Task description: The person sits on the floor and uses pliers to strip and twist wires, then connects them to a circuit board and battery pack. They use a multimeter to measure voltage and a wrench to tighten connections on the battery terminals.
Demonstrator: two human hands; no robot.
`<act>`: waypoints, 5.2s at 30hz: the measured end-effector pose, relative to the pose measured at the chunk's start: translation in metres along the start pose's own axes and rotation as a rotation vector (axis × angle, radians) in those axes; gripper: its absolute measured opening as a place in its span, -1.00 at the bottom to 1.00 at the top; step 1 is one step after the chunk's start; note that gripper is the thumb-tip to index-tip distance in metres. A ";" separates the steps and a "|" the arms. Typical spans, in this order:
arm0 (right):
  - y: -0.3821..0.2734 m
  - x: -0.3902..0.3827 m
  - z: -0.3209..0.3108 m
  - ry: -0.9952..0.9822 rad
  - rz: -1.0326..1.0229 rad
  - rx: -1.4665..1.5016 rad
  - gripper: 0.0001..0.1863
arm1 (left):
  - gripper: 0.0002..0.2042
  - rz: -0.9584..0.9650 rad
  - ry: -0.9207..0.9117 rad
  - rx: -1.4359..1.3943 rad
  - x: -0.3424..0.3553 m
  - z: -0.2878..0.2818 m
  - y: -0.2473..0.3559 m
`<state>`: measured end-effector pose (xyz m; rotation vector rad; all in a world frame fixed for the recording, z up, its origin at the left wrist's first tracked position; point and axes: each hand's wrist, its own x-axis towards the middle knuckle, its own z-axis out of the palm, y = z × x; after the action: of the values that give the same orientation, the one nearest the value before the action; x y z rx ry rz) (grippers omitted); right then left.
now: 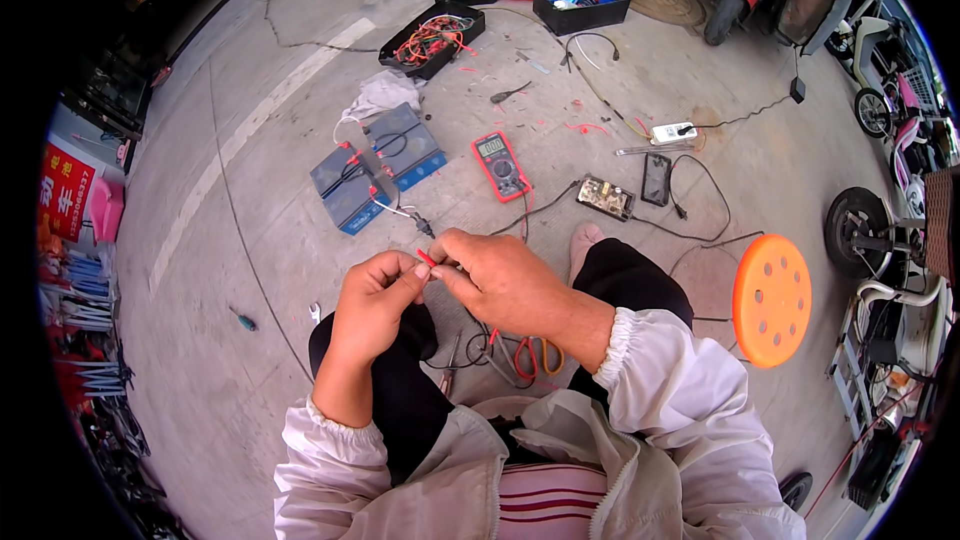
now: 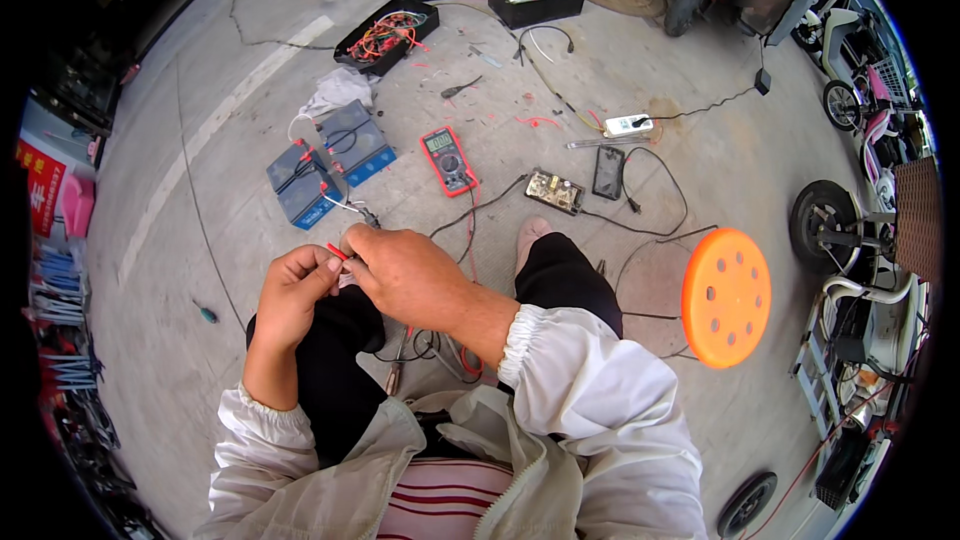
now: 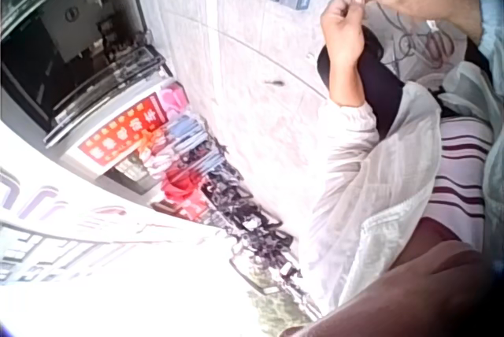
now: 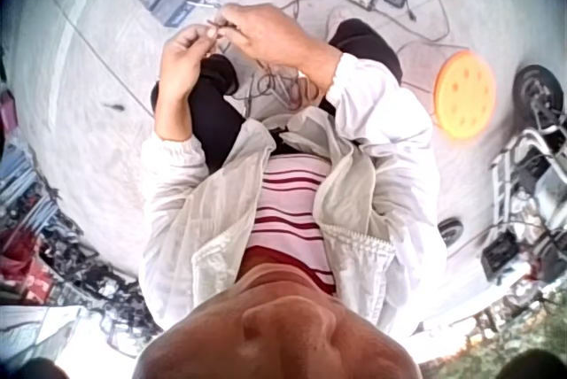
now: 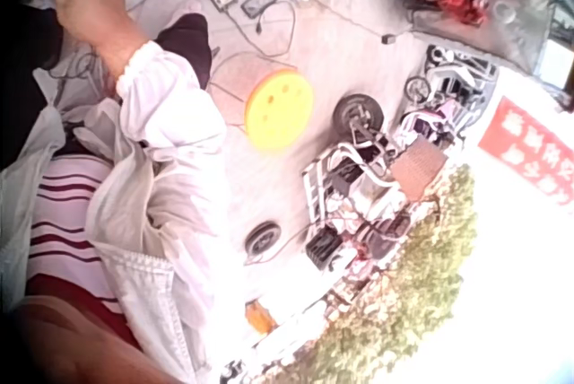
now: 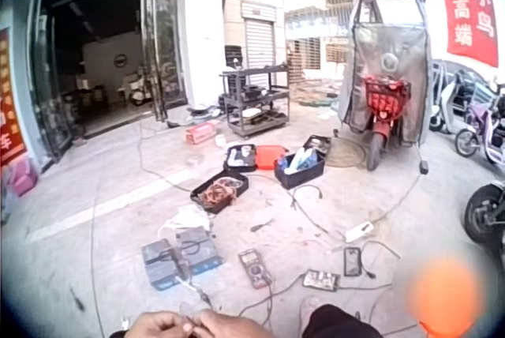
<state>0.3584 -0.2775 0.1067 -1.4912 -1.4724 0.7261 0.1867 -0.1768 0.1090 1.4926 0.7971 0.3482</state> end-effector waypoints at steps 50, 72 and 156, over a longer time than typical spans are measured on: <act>-0.008 -0.003 -0.004 0.008 -0.064 0.784 -0.66 | -0.84 0.073 0.258 0.253 0.000 0.001 -0.003; 0.004 -0.005 -0.006 -0.083 0.227 0.323 -0.32 | -0.88 0.207 0.032 0.140 -0.012 -0.009 0.008; 0.374 -0.334 0.032 0.731 1.471 -0.225 -0.58 | -0.81 0.085 0.337 0.247 0.020 0.000 0.000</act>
<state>0.4590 -0.5592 -0.2974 -2.5566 0.2944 0.6409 0.2006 -0.1635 0.1043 1.7273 1.0754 0.5932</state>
